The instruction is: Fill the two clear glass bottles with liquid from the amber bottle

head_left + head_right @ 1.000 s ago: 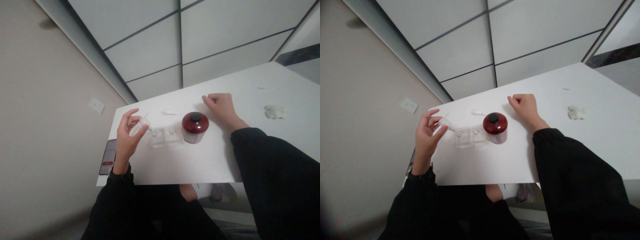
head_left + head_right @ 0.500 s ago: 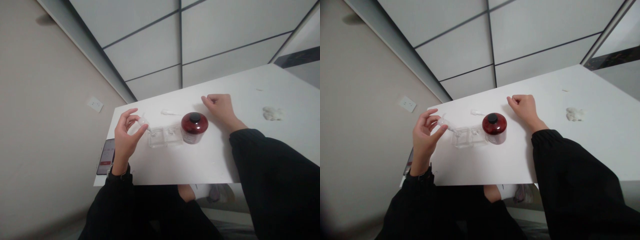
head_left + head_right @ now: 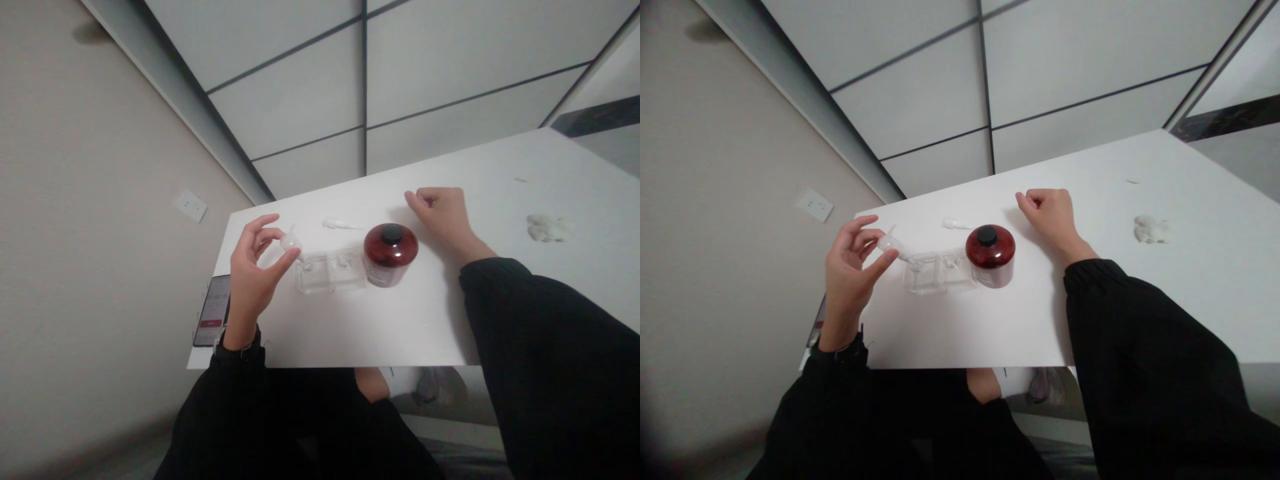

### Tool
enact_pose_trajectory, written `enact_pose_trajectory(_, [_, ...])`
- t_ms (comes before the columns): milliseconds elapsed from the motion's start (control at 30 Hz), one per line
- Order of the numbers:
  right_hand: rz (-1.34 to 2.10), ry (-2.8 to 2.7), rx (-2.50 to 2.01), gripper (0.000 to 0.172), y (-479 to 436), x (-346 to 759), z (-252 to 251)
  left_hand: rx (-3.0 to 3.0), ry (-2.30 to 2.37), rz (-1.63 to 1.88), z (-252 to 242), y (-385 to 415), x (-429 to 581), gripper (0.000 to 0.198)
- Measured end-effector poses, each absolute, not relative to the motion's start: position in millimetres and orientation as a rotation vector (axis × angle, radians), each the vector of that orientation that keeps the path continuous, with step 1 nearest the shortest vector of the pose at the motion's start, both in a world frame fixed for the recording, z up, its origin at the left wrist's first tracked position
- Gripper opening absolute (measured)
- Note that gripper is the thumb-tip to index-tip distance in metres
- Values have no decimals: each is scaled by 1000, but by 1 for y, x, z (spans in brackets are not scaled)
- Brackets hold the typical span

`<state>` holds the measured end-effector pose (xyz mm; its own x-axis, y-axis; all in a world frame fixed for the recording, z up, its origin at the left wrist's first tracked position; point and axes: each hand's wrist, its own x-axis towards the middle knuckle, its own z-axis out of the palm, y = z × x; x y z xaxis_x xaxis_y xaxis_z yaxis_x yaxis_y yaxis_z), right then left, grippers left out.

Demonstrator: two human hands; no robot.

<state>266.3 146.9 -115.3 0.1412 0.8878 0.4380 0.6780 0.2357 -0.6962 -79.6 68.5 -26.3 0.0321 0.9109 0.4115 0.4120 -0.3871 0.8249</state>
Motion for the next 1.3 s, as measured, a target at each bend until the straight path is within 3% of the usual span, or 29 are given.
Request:
enact_pose_trajectory(767, [284,-1618,-1530,49,145,266,-113,1694,1331,1416,-24,68,-79,49])
enact_pose_trajectory(967, [271,-1612,-1531,50,149,268,-114,1568,1351,1440,-14,100,-101,51])
enact_pose_trajectory(1067, [273,-1591,-1531,49,152,268,-115,1524,1401,1229,-20,142,-105,53])
enact_pose_trajectory(1300, [319,-1566,-1524,49,154,268,-115,1652,1521,708,-69,210,-77,28])
